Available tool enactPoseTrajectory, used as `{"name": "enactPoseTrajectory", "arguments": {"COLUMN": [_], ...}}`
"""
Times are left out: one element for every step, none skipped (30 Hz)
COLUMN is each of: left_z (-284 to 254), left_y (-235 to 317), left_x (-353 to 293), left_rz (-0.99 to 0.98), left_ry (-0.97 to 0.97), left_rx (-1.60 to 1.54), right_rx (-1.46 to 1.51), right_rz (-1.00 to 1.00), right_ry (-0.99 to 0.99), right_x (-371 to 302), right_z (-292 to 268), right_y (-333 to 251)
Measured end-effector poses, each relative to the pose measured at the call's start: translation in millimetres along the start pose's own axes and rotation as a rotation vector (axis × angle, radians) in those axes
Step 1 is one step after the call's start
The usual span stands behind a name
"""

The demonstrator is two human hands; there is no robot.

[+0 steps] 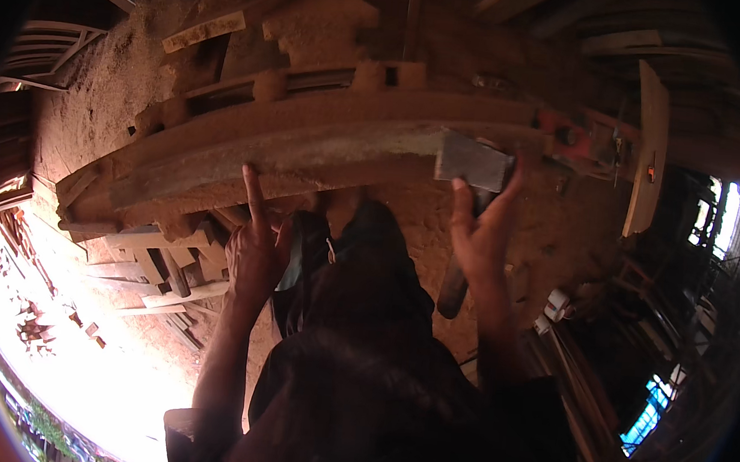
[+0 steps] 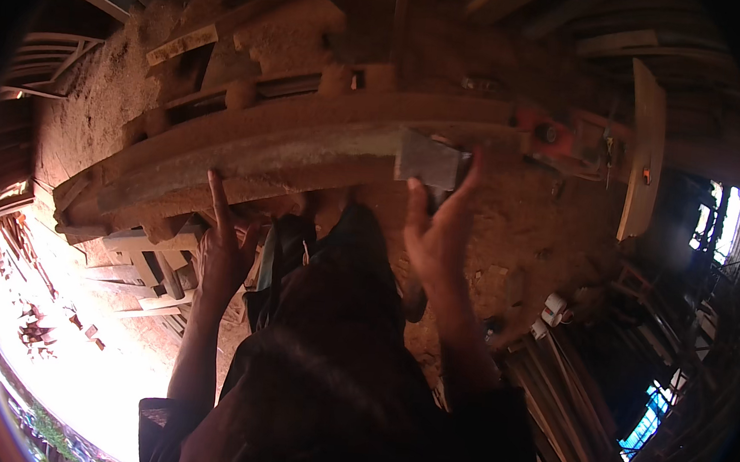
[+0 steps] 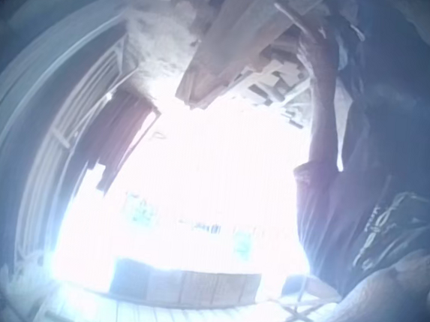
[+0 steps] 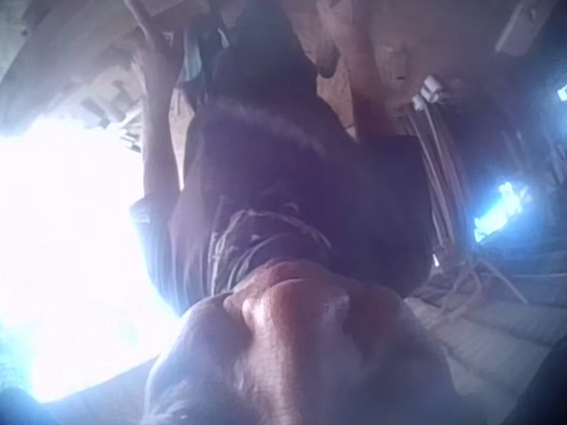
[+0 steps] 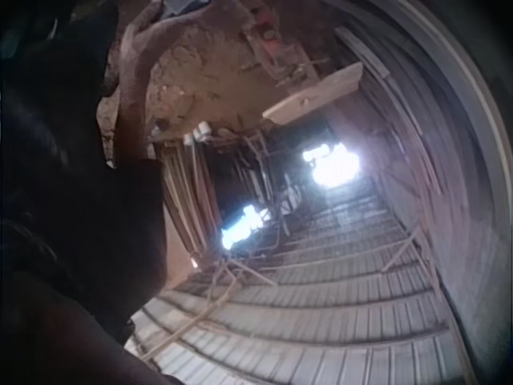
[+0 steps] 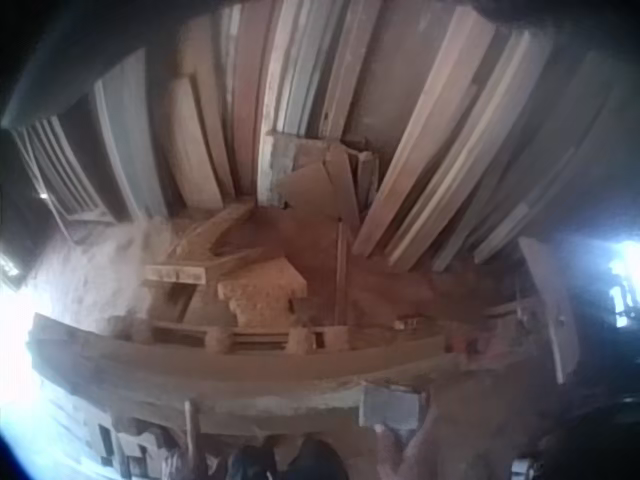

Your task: The person assembles a wooden frame by positioning a long plank on a workbench, marking locations, and using a chisel and hammer to create mortises. They then insert wooden dowels into the holes and secure them by tapping with the hammer. The process is repeated for multiple joints along the plank.

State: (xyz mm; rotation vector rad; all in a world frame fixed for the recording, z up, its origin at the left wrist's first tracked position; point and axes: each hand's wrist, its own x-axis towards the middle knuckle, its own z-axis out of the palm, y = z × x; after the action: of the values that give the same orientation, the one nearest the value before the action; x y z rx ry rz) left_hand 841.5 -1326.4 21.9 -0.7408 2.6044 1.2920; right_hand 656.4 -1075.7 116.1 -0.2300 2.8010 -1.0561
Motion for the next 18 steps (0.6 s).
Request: {"name": "enactPoseTrajectory", "arguments": {"left_z": [-0.1, -0.8, -1.8, -3.1, -4.4, -5.7, -6.7, -7.6, -8.0, -8.3, -8.3, -8.0, -7.5, -6.7, -5.8, -5.0, -4.3, -4.0], "left_y": [-0.1, 0.2, 1.1, 2.0, 3.2, 4.0, 4.8, 5.3, 5.8, 6.0, 6.3, 6.5, 6.7, 6.9, 7.0, 6.9, 6.9, 6.4], "left_x": [-0.1, -0.2, -0.1, -0.1, 0.0, 0.1, 0.2, 0.3, 0.3, 0.3, 0.4, 0.8, 1.3, 1.8, 2.1, 2.2, 2.0, 1.4], "left_rz": [-0.005, -0.007, -0.006, -0.008, -0.007, 0.008, 0.004, 0.011, 0.016, 0.007, -0.001, -0.008, -0.007, -0.004, -0.001, -0.008, -0.015, -0.016], "left_ry": [-0.008, -0.012, -0.025, -0.032, -0.037, -0.032, -0.045, -0.049, -0.046, -0.052, -0.056, -0.060, -0.060, -0.055, -0.046, -0.047, -0.050, -0.052], "left_rx": [0.006, 0.007, -0.004, 0.018, 0.023, 0.020, 0.006, -0.017, -0.043, -0.038, -0.032, -0.027, -0.013, -0.002, 0.009, -0.006, -0.017, -0.030], "right_rx": [0.007, 0.017, 0.014, 0.068, 0.111, 0.163, 0.162, 0.170, 0.159, 0.195, 0.215, 0.236, 0.172, 0.108, 0.046, 0.078, 0.113, 0.155], "right_rz": [0.119, 0.005, -0.043, -0.016, -0.010, -0.061, 0.000, 0.004, 0.028, 0.036, 0.068, 0.102, 0.031, -0.043, -0.119, -0.097, -0.073, -0.080], "right_ry": [-0.020, -0.063, -0.142, -0.190, -0.260, -0.331, -0.293, -0.258, -0.238, -0.184, -0.141, -0.097, -0.069, -0.040, -0.012, -0.083, -0.153, -0.239], "right_x": [-5.2, -11.6, -17.6, -23.7, -27.0, -28.7, -28.5, -26.6, -23.5, -19.5, -15.6, -13.2, -11.8, -11.7, -12.8, -15.3, -20.3, -23.2], "right_z": [8.9, 21.0, 30.5, 40.2, 44.9, 46.4, 43.9, 38.5, 30.8, 21.5, 11.9, 6.4, 4.4, 4.3, 8.1, 13.9, 22.6, 30.5], "right_y": [-4.7, -10.1, -14.9, -19.1, -21.2, -21.4, -19.8, -16.6, -12.3, -7.4, -2.6, 0.4, 2.2, 2.9, 2.1, 0.0, -3.9, -6.9]}}
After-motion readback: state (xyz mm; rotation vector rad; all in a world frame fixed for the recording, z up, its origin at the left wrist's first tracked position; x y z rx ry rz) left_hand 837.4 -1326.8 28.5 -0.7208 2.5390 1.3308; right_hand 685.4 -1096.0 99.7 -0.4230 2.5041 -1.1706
